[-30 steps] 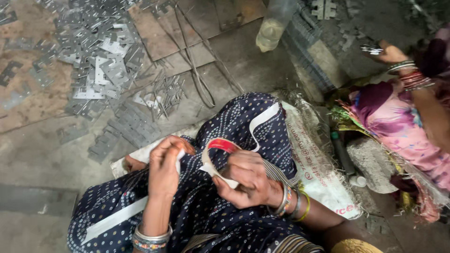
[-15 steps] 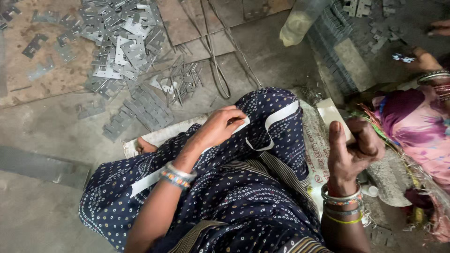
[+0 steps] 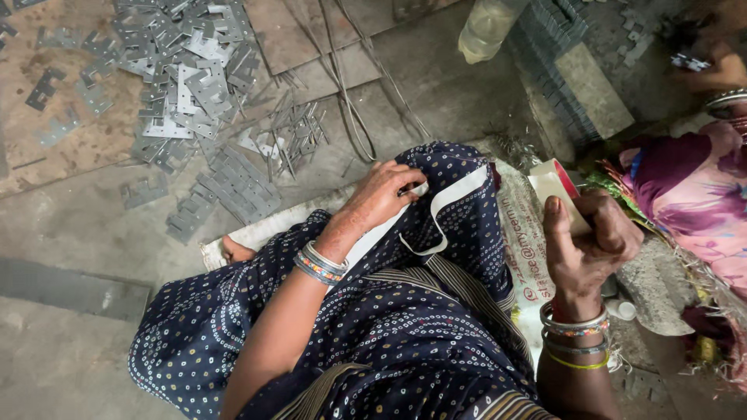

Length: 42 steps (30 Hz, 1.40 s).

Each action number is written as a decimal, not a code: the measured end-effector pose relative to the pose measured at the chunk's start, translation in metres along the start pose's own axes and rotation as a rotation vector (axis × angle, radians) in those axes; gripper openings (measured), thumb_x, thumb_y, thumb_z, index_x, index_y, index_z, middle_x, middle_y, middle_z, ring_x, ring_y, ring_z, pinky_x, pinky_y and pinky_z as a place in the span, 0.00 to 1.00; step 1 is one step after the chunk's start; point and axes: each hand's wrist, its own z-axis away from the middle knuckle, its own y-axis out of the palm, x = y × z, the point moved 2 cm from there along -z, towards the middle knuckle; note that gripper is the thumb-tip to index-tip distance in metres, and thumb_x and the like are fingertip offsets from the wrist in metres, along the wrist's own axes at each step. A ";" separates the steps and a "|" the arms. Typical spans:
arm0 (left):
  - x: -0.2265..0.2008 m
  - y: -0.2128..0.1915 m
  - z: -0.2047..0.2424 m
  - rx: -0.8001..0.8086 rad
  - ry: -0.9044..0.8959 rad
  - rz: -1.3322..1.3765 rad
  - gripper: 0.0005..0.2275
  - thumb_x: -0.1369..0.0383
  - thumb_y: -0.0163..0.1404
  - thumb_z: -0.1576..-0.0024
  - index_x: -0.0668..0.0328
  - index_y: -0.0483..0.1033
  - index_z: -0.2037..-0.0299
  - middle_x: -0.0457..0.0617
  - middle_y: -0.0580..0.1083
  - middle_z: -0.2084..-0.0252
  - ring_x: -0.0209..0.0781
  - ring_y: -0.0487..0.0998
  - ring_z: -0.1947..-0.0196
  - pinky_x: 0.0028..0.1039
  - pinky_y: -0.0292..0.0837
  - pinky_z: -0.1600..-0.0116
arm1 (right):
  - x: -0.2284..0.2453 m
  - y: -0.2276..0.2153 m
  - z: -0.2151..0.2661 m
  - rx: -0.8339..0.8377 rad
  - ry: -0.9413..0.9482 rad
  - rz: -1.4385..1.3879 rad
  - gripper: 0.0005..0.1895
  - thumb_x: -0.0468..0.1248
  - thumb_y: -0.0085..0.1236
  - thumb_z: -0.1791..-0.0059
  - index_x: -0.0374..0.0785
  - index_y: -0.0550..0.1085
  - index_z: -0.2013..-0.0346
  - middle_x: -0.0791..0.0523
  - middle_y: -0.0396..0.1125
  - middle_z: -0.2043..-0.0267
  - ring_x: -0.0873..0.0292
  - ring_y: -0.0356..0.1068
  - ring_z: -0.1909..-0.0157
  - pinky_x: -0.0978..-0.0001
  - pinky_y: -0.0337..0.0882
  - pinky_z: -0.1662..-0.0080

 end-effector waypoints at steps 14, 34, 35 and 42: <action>-0.005 -0.013 -0.003 0.065 -0.008 0.082 0.12 0.71 0.57 0.43 0.56 0.75 0.50 0.51 0.70 0.47 0.55 0.77 0.53 0.42 0.72 0.52 | -0.070 -0.039 0.027 -0.117 0.417 -0.319 0.21 0.34 0.63 0.39 0.39 0.63 0.72 0.64 0.57 0.73 0.72 0.52 0.71 0.79 0.53 0.66; -0.128 -0.041 -0.044 -0.155 -0.091 0.255 0.14 0.58 0.61 0.45 0.63 0.79 0.66 0.50 0.77 0.64 0.37 0.80 0.71 0.28 0.77 0.67 | -0.086 -0.036 0.020 -0.157 0.488 -0.575 0.22 0.35 0.59 0.42 0.42 0.66 0.79 0.67 0.59 0.76 0.73 0.49 0.73 0.76 0.49 0.68; -0.144 -0.024 -0.049 -0.040 -0.103 0.348 0.15 0.57 0.59 0.44 0.63 0.78 0.69 0.47 0.77 0.69 0.33 0.77 0.76 0.25 0.72 0.71 | -0.087 -0.033 0.021 -0.145 0.461 -0.617 0.22 0.35 0.60 0.41 0.42 0.65 0.79 0.67 0.59 0.75 0.73 0.49 0.72 0.76 0.49 0.67; -0.167 0.048 -0.076 0.134 -0.092 0.688 0.13 0.61 0.58 0.40 0.63 0.77 0.69 0.40 0.73 0.77 0.24 0.67 0.78 0.19 0.62 0.74 | -0.084 -0.028 0.025 0.002 0.444 -0.392 0.20 0.38 0.61 0.44 0.40 0.68 0.80 0.67 0.60 0.79 0.73 0.52 0.74 0.76 0.51 0.69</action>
